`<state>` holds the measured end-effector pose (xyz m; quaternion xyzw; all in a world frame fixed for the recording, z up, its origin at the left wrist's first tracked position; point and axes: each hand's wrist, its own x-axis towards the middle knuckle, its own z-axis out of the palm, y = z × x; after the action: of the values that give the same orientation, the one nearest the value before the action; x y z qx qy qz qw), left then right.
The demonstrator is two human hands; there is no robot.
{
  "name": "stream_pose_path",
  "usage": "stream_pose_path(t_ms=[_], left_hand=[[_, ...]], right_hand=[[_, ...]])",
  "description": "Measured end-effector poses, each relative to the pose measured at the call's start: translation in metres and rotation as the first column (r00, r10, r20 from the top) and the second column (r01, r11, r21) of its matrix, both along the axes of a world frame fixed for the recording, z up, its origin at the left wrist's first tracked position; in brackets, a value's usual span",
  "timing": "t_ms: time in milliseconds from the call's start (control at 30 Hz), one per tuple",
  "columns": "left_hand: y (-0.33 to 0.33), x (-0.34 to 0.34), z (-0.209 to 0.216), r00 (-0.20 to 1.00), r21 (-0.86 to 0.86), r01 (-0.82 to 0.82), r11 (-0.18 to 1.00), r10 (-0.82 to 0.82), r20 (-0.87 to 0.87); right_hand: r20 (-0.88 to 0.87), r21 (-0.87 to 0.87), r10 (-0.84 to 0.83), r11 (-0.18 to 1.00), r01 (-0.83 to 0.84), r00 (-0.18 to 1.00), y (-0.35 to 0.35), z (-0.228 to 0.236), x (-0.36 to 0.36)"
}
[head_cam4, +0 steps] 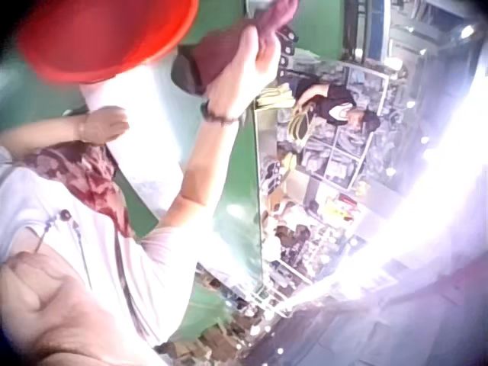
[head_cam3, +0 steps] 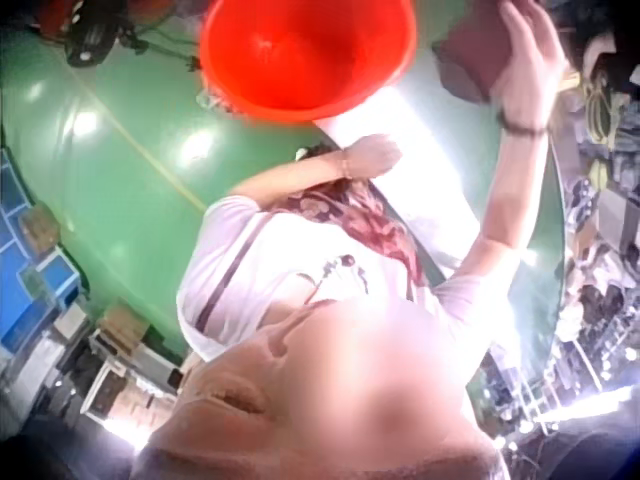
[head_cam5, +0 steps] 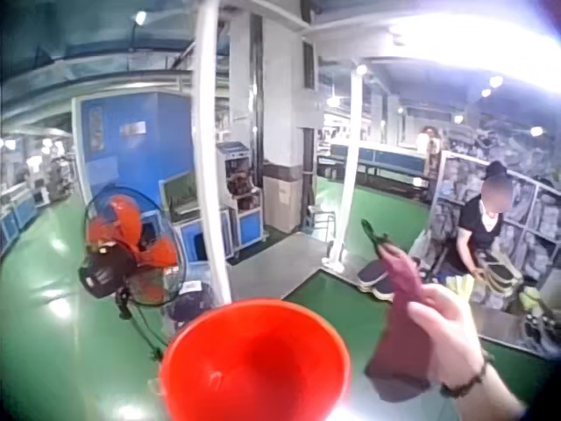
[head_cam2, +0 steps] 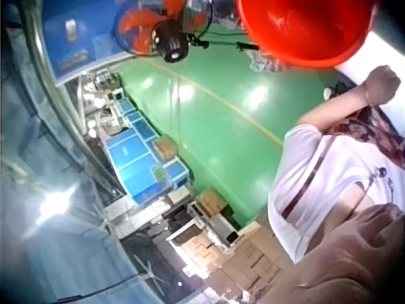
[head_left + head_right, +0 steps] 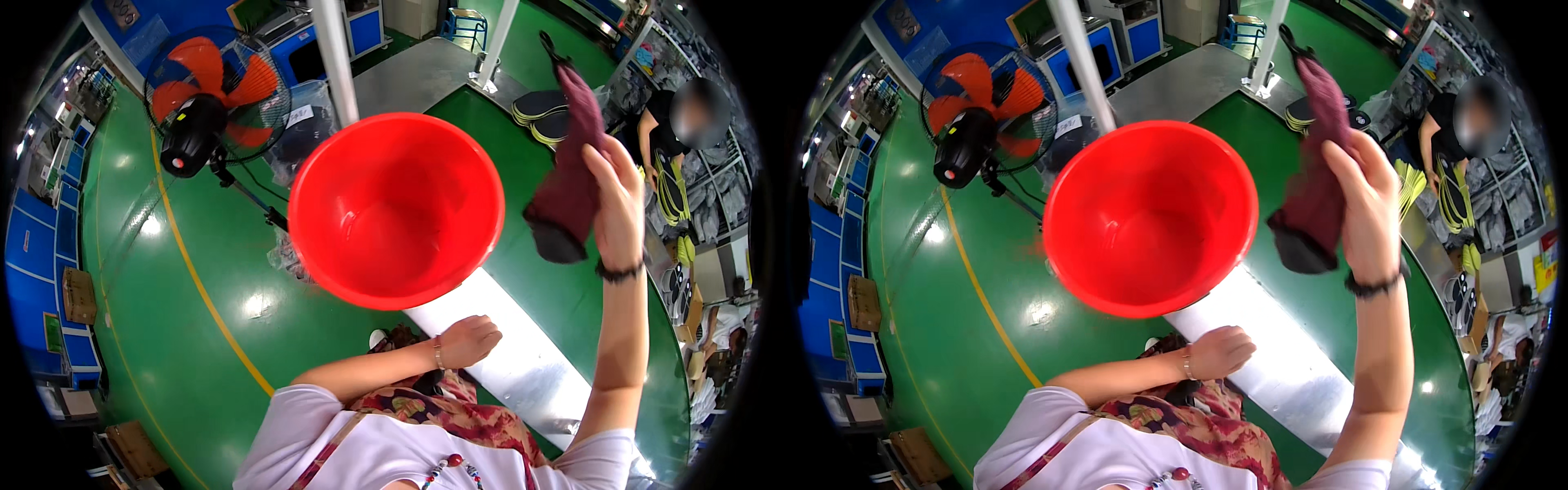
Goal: The person wipes down a green conveyor belt using a cloth, then rinses the cloth in a red bucket of water and continues wiping the belt.
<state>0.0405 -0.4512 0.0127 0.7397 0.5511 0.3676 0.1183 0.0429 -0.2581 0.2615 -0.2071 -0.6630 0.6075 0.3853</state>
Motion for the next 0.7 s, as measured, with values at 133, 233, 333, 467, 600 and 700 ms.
stream_pose_path(t_ms=[133, 233, 333, 467, 600, 700], left_hand=[[-0.102, -0.060, 0.020, 0.951, 0.194, -0.289, 0.937, 0.304, -0.051], [-0.173, -0.093, 0.010, 0.798, 0.176, -0.598, 0.782, 0.602, 0.034], [-0.223, -0.101, -0.012, 0.572, 0.018, -0.819, 0.574, 0.812, 0.117], [-0.270, -0.087, -0.042, 0.282, -0.151, -0.944, 0.295, 0.954, 0.102], [-0.311, -0.046, -0.064, -0.002, -0.310, -0.951, -0.009, 1.000, -0.023], [-0.299, -0.057, -0.054, -0.018, -0.177, -0.984, -0.011, 0.999, 0.037]], right_hand=[[0.377, 0.136, 0.079, 0.981, -0.139, 0.923, 0.000, -0.049, -0.071], [0.763, 0.026, 0.227, 0.925, -0.379, 0.605, 0.004, -0.120, -0.119], [0.953, 0.156, 0.120, 0.594, -0.789, 0.279, 0.030, -0.242, -0.156], [0.996, 0.085, -0.019, 0.194, -0.977, 0.083, 0.004, -0.356, -0.196], [0.966, -0.037, -0.258, -0.252, -0.967, 0.030, -0.044, -0.394, -0.211], [0.962, -0.101, -0.274, -0.395, -0.913, 0.012, -0.069, -0.368, -0.190]])
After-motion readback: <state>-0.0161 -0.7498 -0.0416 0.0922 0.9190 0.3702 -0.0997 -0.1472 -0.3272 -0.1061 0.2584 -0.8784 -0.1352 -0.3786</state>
